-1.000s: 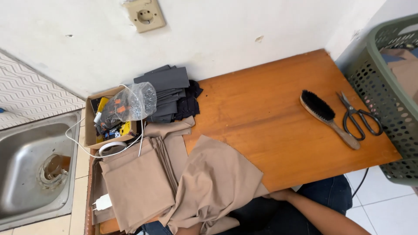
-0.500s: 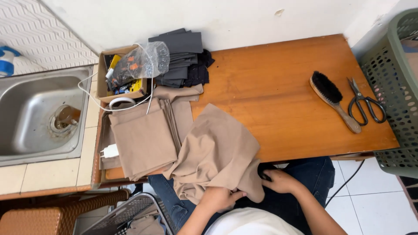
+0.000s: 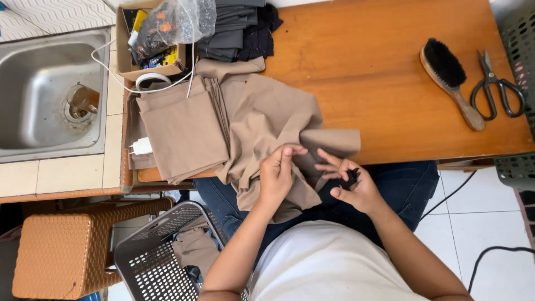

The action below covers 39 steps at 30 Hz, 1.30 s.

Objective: Trimming loose threads from a brown fabric garment part using small hand snips.

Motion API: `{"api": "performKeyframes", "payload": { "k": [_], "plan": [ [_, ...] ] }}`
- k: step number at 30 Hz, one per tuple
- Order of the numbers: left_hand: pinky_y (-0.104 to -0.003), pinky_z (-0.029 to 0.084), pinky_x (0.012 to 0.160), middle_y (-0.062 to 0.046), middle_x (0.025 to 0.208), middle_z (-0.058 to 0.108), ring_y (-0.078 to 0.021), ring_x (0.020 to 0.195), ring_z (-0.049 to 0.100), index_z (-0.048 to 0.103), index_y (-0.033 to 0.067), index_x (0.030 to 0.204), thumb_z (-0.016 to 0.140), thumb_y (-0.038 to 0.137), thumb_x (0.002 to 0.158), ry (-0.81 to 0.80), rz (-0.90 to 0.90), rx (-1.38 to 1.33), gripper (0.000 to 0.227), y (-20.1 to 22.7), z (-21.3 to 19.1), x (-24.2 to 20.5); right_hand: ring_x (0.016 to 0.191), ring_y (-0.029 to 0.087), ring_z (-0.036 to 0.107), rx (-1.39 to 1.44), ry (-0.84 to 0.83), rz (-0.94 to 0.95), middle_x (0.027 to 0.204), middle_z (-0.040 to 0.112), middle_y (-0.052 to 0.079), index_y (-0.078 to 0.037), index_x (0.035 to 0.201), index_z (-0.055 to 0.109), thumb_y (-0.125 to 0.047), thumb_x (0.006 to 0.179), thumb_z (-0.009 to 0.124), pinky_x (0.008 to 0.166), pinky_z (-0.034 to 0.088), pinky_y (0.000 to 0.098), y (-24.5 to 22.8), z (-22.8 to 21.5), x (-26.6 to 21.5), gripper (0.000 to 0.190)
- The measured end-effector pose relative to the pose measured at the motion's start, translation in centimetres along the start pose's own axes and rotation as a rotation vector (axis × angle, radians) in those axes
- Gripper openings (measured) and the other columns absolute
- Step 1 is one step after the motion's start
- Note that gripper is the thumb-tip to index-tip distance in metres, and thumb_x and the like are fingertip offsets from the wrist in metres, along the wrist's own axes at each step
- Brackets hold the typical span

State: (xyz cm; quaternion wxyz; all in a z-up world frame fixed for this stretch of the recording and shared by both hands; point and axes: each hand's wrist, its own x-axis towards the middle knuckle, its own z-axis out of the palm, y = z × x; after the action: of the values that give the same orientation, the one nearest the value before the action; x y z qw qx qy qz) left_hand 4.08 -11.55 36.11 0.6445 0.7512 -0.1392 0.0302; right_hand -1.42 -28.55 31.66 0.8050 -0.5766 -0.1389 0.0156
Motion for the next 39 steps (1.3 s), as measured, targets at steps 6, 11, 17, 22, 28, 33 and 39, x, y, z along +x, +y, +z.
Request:
{"api": "performKeyframes", "payload": {
  "k": [6,11,17,22,28,33,39],
  "plan": [
    [-0.022,0.043,0.058,-0.009,0.077,0.068,-0.0073,0.060,0.054,0.060,0.0041,0.084,0.030,0.016,0.095,0.330,0.138,-0.176,0.034,3.2,0.0,1.7,0.093,0.028,0.059,-0.366,0.069,-0.024,0.102,0.059,0.021,-0.009,0.061,0.032,-0.016,0.062,0.077,0.071,0.045,0.0332,-1.1,2.0,1.2,0.046],
    [-0.018,0.040,0.048,-0.010,0.077,0.067,-0.0048,0.049,0.048,0.060,0.0026,0.082,0.029,0.024,0.095,0.355,0.196,-0.316,0.040,3.5,-0.5,1.8,0.043,0.007,0.043,-0.535,0.297,-0.111,0.046,0.052,0.004,-0.010,0.050,0.035,-0.007,0.066,0.073,0.040,0.032,0.0187,-2.3,1.8,1.8,0.042],
    [-0.033,0.048,0.076,-0.012,0.082,0.066,-0.0236,0.079,0.064,0.060,0.0032,0.093,0.084,0.022,0.044,-0.101,0.132,-0.101,0.058,4.1,-2.5,0.2,0.042,0.006,0.028,-0.435,0.514,-0.169,0.048,0.032,-0.002,-0.013,0.059,0.026,0.001,0.080,0.060,0.041,0.022,0.0171,-3.5,-1.6,-0.1,0.042],
    [-0.037,0.048,0.074,-0.012,0.080,0.067,-0.0316,0.081,0.063,0.067,0.0035,0.086,0.068,-0.002,0.065,-0.151,-0.035,0.067,0.021,2.4,-2.8,-2.3,0.043,0.003,0.029,-0.370,0.565,-0.267,0.051,0.033,-0.003,-0.013,0.062,0.028,0.005,0.083,0.053,0.040,0.024,0.0154,-3.2,-2.6,-2.6,0.038],
    [-0.017,0.018,0.042,0.008,0.046,0.029,-0.0011,0.046,0.024,0.053,0.0101,0.053,0.070,0.014,0.073,-0.188,-0.332,-0.249,0.026,2.2,-3.7,-4.3,0.055,0.001,0.025,-0.419,0.686,0.036,0.060,0.029,-0.009,-0.018,0.066,0.030,-0.006,0.081,0.054,0.053,0.020,0.0141,-9.3,0.6,-1.9,0.030],
    [-0.019,0.016,0.044,0.009,0.051,0.025,-0.0028,0.050,0.023,0.045,0.0114,0.051,0.070,0.017,0.071,-0.146,-0.249,-0.235,0.033,3.3,-4.4,-5.0,0.057,0.002,0.028,-0.472,0.635,0.087,0.061,0.032,-0.009,-0.017,0.066,0.032,-0.008,0.078,0.059,0.054,0.021,0.0146,-9.1,0.7,-2.7,0.031],
    [-0.018,0.050,0.069,-0.005,0.082,0.068,-0.0087,0.077,0.063,0.067,0.0063,0.080,0.067,0.009,0.073,-0.105,-0.040,-0.101,0.007,6.8,-5.2,-4.1,0.049,0.004,0.023,-0.215,0.314,-0.007,0.055,0.027,-0.007,-0.016,0.064,0.031,-0.018,0.069,0.062,0.046,0.018,0.0167,-8.2,-0.5,-3.8,0.032]
  ]
}}
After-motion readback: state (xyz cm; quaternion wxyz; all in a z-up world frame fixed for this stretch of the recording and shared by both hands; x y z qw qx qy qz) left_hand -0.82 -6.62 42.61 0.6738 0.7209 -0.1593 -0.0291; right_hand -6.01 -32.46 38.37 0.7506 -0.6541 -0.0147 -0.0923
